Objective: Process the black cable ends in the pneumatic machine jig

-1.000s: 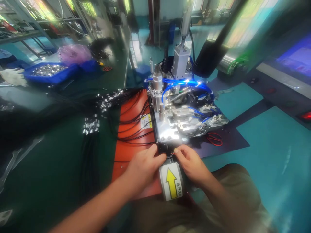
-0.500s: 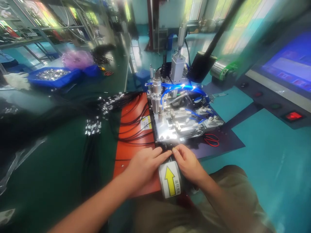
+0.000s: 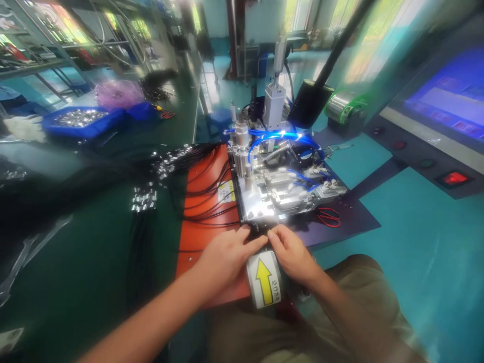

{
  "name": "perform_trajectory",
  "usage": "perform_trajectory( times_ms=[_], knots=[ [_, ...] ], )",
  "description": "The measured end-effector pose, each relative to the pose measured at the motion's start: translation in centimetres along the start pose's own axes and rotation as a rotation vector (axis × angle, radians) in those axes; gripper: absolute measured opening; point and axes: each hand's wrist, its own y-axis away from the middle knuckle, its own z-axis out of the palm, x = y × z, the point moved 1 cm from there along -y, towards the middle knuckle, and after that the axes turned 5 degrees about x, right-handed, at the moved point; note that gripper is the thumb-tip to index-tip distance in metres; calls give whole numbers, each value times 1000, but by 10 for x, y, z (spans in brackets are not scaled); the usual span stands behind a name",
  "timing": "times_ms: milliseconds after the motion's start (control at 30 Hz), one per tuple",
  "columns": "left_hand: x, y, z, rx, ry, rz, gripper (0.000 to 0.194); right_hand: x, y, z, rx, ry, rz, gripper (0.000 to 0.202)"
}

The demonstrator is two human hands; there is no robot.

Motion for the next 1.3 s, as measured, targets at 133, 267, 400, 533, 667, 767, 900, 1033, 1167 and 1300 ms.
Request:
perform_trajectory(
  times_ms=[133,267,400,533,667,767,900,1033,1167,1300],
  knots=[
    [2,0,1,3,4,-28,48,1,0,1,-13,-66,55,30],
    [2,2,3,36,-11,-29,47,3,-1,1,7,-103,69,31],
    [-1,3,4,98,23,0,49,4,0,-6,-58,-159,122,36],
    [-4,4,4,162,79,18,47,-7,0,-16,-108,-200,73,39],
    [-5,5,5,212,129,26,41,-16,0,-21,-69,-148,-51,32],
    [-6,5,6,229,134,24,37,-14,0,-21,-39,-100,-112,28],
    [-7,6,7,231,133,23,37,-11,0,-18,9,-76,-161,23],
    [-5,5,6,244,119,24,36,-13,1,-16,61,22,-227,17],
    [-4,4,5,256,95,34,37,-16,1,-16,80,87,-281,15],
    [-4,4,6,232,85,35,39,-16,2,-16,81,89,-281,15]
  ],
)
